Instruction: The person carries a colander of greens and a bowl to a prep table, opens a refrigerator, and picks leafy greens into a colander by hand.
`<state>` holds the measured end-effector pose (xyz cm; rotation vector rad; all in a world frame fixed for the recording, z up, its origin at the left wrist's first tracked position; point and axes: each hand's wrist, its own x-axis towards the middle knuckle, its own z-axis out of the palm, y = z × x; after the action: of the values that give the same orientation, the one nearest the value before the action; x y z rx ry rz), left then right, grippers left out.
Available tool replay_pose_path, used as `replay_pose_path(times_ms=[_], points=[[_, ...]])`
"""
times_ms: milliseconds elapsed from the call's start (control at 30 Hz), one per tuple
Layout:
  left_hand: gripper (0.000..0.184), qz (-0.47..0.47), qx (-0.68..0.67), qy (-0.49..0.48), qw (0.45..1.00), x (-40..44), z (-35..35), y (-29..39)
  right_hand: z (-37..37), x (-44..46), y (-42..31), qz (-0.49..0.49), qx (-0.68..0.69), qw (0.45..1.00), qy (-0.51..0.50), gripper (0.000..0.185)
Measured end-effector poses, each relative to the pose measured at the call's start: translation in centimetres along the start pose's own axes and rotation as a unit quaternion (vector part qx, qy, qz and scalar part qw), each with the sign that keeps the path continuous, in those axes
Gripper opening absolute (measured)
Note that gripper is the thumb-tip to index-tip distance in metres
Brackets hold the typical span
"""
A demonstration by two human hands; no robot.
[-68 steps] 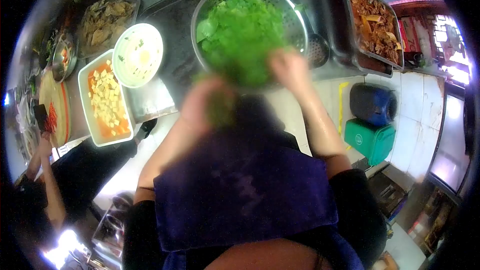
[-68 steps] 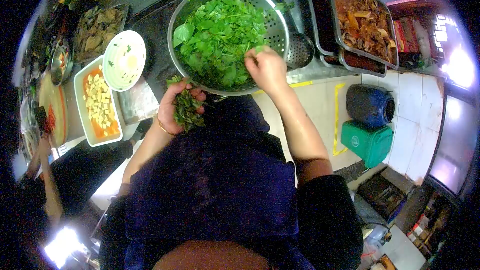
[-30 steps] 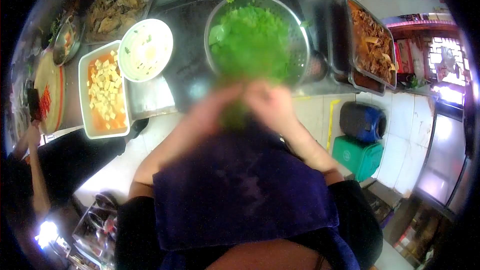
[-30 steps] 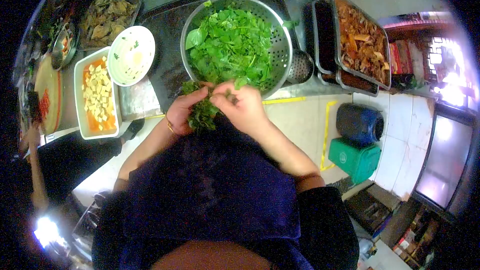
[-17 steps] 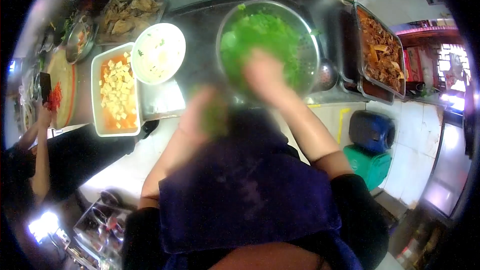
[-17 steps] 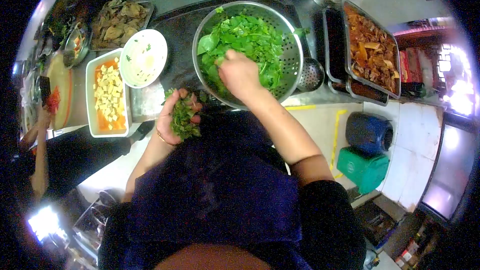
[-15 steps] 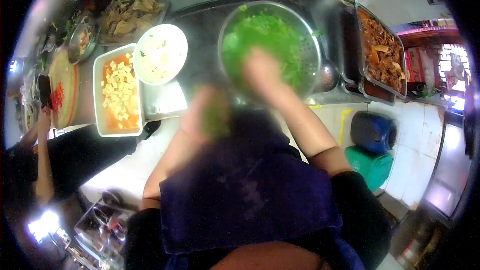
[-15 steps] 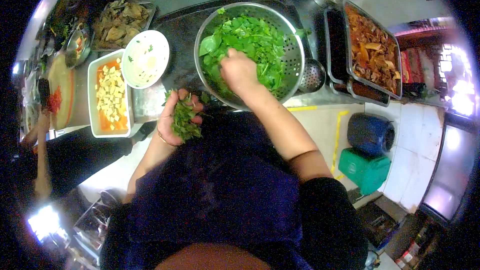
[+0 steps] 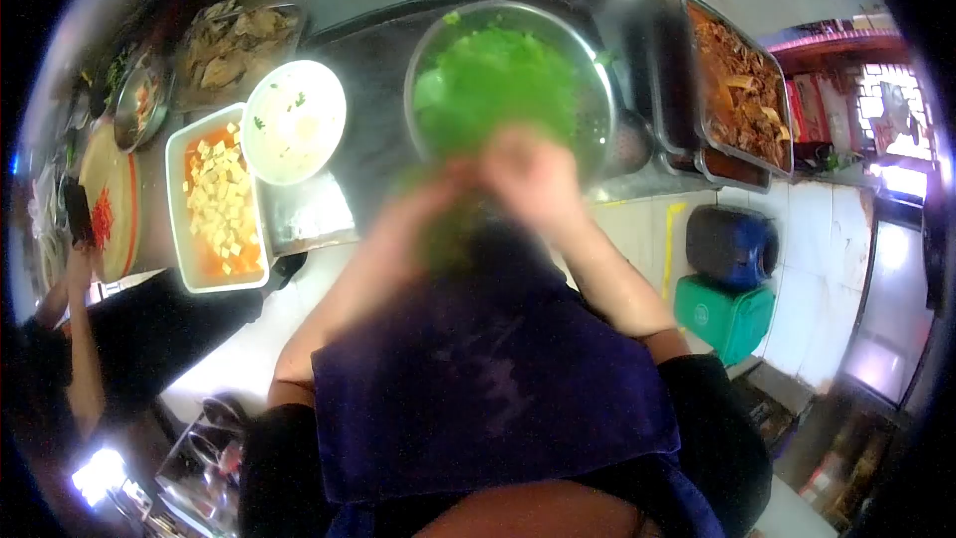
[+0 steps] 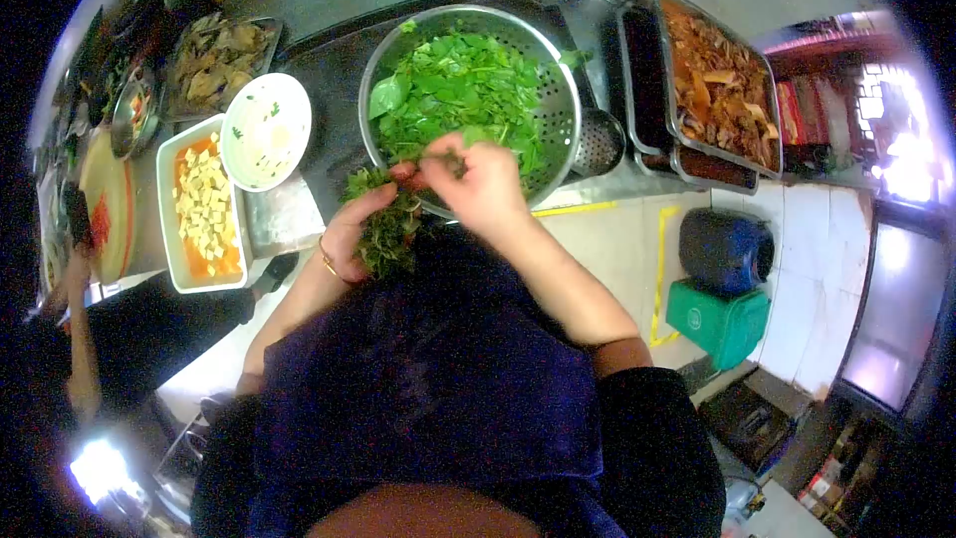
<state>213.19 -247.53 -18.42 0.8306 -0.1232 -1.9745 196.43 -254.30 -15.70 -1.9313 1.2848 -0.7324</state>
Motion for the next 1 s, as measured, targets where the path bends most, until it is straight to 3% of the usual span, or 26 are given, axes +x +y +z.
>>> replay_pose_path(times_ms=[67,200,333,433,467,567,733,833,900,1000], points=[[0.036,-0.009,0.01,0.017,1.0,0.7,-0.1,-0.5,-0.1,-0.7,0.1,-0.112,-0.073,0.99,0.035,0.011],[0.031,0.035,0.133,0.013,0.99,3.1,-4.2,-2.8,-0.3,-1.5,0.0,-0.211,-0.082,0.974,0.031,0.01],[0.025,-0.01,0.03,0.023,0.999,1.5,-0.8,-1.0,-0.6,-1.1,-0.2,-0.036,0.084,0.992,0.093,0.013],[0.024,-0.016,0.049,0.025,0.998,0.9,-0.5,-0.9,-0.6,0.0,0.8,-0.07,0.117,0.991,-0.012,0.015],[0.024,-0.023,0.05,0.035,0.998,0.9,-0.5,-0.8,-0.8,0.2,1.2,-0.03,0.142,0.987,-0.067,0.012],[0.024,-0.038,0.009,0.07,0.997,-0.1,0.5,0.0,-0.5,1.2,1.3,0.175,0.346,0.921,-0.021,0.009],[0.025,-0.013,-0.061,0.055,0.996,-0.6,0.1,0.3,-0.9,2.2,1.6,0.275,0.518,0.81,-0.011,0.012],[0.025,0.007,-0.086,0.087,0.992,-0.8,1.3,0.5,-0.6,2.4,2.2,0.295,0.531,0.794,-0.013,0.012],[0.023,0.011,-0.092,0.016,0.996,-0.7,0.6,0.3,0.4,2.1,3.0,0.172,0.448,0.877,0.012,0.012],[0.02,0.018,-0.084,-0.047,0.995,0.0,0.6,0.0,-1.3,2.1,3.4,0.052,0.201,0.977,-0.052,0.02]])
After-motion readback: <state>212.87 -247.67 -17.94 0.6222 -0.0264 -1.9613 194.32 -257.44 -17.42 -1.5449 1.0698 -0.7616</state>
